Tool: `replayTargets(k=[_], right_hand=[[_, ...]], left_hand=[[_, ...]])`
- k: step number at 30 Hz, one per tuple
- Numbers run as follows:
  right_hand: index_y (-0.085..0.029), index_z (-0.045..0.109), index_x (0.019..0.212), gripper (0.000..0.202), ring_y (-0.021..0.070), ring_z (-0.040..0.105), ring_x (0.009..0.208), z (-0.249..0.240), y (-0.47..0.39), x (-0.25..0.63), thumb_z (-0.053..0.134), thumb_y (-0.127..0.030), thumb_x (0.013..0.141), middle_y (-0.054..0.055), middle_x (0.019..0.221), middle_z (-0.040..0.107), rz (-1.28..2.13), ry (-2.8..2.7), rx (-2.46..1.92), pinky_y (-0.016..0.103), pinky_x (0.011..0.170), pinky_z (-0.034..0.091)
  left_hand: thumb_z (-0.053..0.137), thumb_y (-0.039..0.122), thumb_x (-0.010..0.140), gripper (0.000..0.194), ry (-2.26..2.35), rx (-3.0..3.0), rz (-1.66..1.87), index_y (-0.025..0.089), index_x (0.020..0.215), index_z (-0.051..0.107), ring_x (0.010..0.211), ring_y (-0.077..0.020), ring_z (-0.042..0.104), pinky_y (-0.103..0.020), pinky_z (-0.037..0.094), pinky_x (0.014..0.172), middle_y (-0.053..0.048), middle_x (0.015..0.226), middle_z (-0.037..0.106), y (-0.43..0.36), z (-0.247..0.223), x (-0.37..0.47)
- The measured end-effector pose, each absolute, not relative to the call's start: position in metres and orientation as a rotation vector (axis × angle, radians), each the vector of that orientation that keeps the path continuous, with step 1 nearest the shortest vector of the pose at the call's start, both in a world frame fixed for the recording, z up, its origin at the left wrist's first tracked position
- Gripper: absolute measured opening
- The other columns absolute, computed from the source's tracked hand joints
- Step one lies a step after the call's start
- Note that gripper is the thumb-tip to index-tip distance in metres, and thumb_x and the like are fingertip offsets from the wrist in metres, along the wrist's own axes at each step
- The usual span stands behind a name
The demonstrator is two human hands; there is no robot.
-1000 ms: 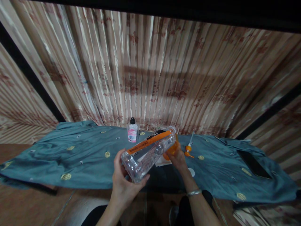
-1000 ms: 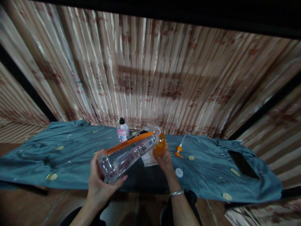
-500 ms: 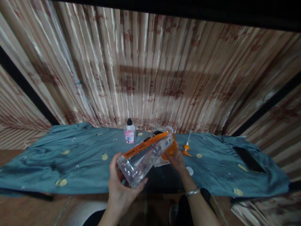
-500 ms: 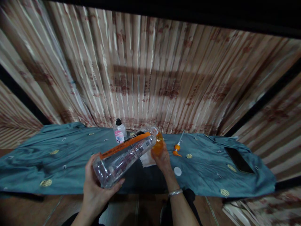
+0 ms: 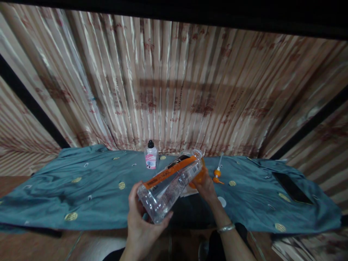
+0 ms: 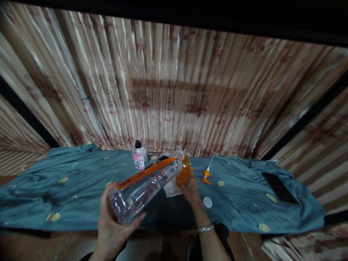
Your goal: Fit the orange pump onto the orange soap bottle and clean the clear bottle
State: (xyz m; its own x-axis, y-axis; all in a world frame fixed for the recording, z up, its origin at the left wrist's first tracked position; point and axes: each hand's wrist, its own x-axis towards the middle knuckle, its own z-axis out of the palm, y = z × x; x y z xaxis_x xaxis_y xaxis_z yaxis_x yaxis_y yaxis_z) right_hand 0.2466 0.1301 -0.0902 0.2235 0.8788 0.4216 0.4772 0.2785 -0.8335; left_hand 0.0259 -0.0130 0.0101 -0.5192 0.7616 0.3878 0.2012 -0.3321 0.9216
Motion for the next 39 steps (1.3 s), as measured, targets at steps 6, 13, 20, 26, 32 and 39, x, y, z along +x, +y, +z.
replayTargets(k=[6,13,20,26,32,39], right_hand=[[-0.020,0.053,0.137,0.072,0.0392,0.073,0.110,-0.092,0.131,0.246,0.069,-0.051,0.074,0.016,0.115,0.075,0.427,-1.424,-1.374,0.062,0.095,0.059],[-0.020,0.055,0.132,0.067,0.0374,0.073,0.111,-0.085,0.128,0.245,0.068,-0.053,0.075,0.017,0.120,0.074,0.423,-1.452,-1.360,0.060,0.097,0.060],[-0.018,0.054,0.131,0.069,0.0382,0.072,0.113,-0.083,0.127,0.245,0.067,-0.055,0.074,0.019,0.120,0.074,0.442,-1.430,-1.385,0.060,0.099,0.058],[-0.020,0.054,0.130,0.066,0.0371,0.073,0.112,-0.079,0.125,0.244,0.067,-0.052,0.074,0.017,0.121,0.075,0.511,-1.431,-1.382,0.059,0.100,0.058],[-0.022,0.055,0.129,0.063,0.0379,0.072,0.112,-0.082,0.126,0.244,0.067,-0.051,0.074,0.016,0.116,0.074,0.442,-1.420,-1.394,0.063,0.098,0.058],[-0.017,0.055,0.128,0.066,0.0384,0.072,0.112,-0.084,0.127,0.245,0.065,-0.057,0.076,0.019,0.118,0.073,0.403,-1.446,-1.379,0.060,0.097,0.058]], left_hand=[[0.086,0.034,0.063,0.085,1.532,1.285,1.902,0.029,0.139,0.049,0.103,-0.0271,0.071,-0.037,0.066,0.074,-0.010,0.133,0.061,-0.013,0.009,0.024],[0.086,0.041,0.064,0.087,1.582,1.362,1.892,0.023,0.140,0.048,0.104,-0.0257,0.071,-0.033,0.064,0.074,-0.012,0.133,0.058,-0.013,0.008,0.023],[0.086,0.043,0.066,0.085,1.566,1.405,1.919,0.026,0.140,0.048,0.101,-0.0242,0.071,-0.033,0.064,0.073,-0.010,0.133,0.059,-0.010,0.000,0.019],[0.087,0.045,0.062,0.087,1.599,1.353,1.909,0.024,0.138,0.050,0.105,-0.0268,0.070,-0.034,0.064,0.074,-0.011,0.134,0.058,-0.010,0.000,0.019],[0.085,0.042,0.066,0.086,1.559,1.346,1.899,0.026,0.141,0.047,0.103,-0.0250,0.071,-0.035,0.065,0.075,-0.010,0.132,0.059,-0.013,0.008,0.024],[0.087,0.045,0.065,0.088,1.600,1.399,1.889,0.022,0.141,0.048,0.107,-0.0258,0.069,-0.032,0.063,0.077,-0.012,0.135,0.057,-0.012,0.003,0.019]])
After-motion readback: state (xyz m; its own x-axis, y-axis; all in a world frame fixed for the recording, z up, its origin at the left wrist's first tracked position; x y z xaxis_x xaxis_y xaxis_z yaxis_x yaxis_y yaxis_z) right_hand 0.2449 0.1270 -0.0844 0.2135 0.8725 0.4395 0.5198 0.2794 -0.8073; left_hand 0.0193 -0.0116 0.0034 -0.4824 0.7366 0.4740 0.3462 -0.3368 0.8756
